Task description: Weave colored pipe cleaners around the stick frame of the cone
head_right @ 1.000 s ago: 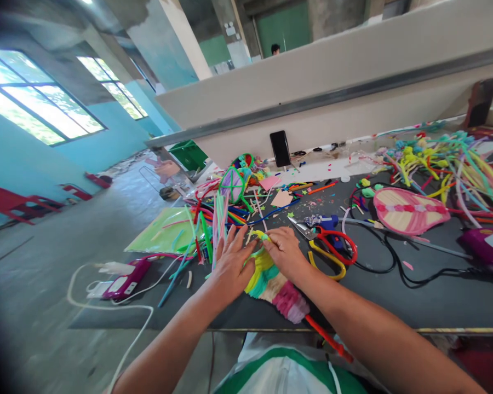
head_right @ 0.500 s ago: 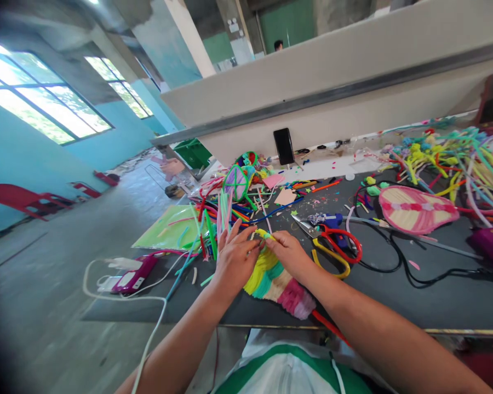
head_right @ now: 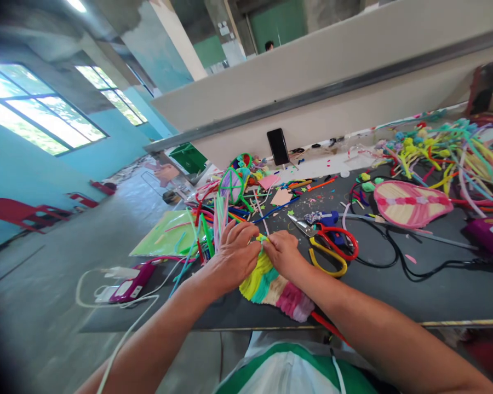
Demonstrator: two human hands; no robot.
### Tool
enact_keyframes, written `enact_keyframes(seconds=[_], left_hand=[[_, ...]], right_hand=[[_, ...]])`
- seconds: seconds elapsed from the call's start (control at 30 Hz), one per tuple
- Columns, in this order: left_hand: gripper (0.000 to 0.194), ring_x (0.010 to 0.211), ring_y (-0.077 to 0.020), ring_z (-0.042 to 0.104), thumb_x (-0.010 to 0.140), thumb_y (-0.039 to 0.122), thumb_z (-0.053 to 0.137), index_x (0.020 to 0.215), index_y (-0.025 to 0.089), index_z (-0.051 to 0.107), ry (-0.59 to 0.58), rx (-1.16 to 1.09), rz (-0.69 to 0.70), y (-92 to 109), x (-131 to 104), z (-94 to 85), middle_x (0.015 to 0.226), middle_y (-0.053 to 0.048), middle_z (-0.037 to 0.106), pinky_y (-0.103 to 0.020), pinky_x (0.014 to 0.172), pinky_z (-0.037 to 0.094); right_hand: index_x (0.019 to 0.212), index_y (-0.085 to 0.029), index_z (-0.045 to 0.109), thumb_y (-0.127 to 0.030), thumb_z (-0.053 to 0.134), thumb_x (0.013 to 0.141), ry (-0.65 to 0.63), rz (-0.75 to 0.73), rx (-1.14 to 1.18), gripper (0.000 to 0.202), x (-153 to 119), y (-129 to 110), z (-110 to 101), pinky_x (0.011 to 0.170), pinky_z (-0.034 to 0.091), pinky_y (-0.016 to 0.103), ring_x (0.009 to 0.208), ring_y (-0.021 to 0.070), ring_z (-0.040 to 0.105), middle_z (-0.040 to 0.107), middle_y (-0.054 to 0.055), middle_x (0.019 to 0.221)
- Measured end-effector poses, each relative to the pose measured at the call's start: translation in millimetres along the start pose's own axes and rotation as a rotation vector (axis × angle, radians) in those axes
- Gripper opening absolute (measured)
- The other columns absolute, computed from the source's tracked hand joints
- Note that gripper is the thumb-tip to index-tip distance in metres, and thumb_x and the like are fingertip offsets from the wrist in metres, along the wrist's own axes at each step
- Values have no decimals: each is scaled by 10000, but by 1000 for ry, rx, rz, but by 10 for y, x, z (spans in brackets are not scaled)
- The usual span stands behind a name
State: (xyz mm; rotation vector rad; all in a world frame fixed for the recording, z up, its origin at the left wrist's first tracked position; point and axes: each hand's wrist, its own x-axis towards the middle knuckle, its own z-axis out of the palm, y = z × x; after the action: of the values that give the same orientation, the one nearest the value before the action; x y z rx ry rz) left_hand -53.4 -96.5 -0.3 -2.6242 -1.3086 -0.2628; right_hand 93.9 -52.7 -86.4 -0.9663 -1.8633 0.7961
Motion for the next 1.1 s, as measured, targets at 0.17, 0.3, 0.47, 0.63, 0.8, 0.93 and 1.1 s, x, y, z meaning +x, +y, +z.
enact_keyframes(seconds=[0.17,0.3,0.47,0.63,0.8,0.93,1.1], left_hand=[[186,1080,-209,424,876,180,441,751,170,578,-53,-221,55,-147,156,-98,1089,-74,505,-428,1032,321],[225,1005,-189,458,863,180,429,674,164,549,-84,-486,-49,-193,268,-40,997,-65,512,-362,960,377],[231,926,-168,508,832,178,436,615,166,516,-135,-824,-144,-306,389,89,900,-55,528,-302,884,420],[214,904,-159,540,890,314,466,980,167,592,-265,-924,-192,-465,422,-57,959,-46,591,-292,831,445],[234,1007,-182,571,823,302,601,1005,168,661,-239,-799,-103,-434,440,-181,1044,-67,638,-302,923,416],[134,782,-144,602,792,259,603,802,150,680,-232,-756,-153,-344,484,-80,804,-31,659,-253,757,454],[144,589,-105,541,753,267,590,690,143,629,-230,-845,-317,-347,508,104,615,14,606,-205,553,395]], right_hand=[[607,-189,454,-270,384,910,0,-65,-143,321,-1,-16,26,735,348,308,733,160,486,533,31,670],[698,-172,570,-251,413,908,54,-67,-230,274,-50,-51,78,810,325,347,834,186,507,608,63,777],[728,-173,636,-279,384,931,-8,-46,-115,340,-39,-95,68,805,348,332,815,178,526,620,56,745],[765,-168,674,-319,395,917,-68,128,140,352,11,-66,-69,680,387,275,742,163,543,598,36,719],[773,-170,692,-369,437,898,-66,154,232,346,-4,-46,-82,659,391,267,725,159,534,584,34,724],[776,-166,691,-379,427,906,-52,140,245,364,-22,-35,-32,641,396,264,722,157,534,587,39,739],[780,-178,694,-299,431,903,-65,100,201,314,-23,-26,-17,649,400,265,716,152,530,598,31,723]])
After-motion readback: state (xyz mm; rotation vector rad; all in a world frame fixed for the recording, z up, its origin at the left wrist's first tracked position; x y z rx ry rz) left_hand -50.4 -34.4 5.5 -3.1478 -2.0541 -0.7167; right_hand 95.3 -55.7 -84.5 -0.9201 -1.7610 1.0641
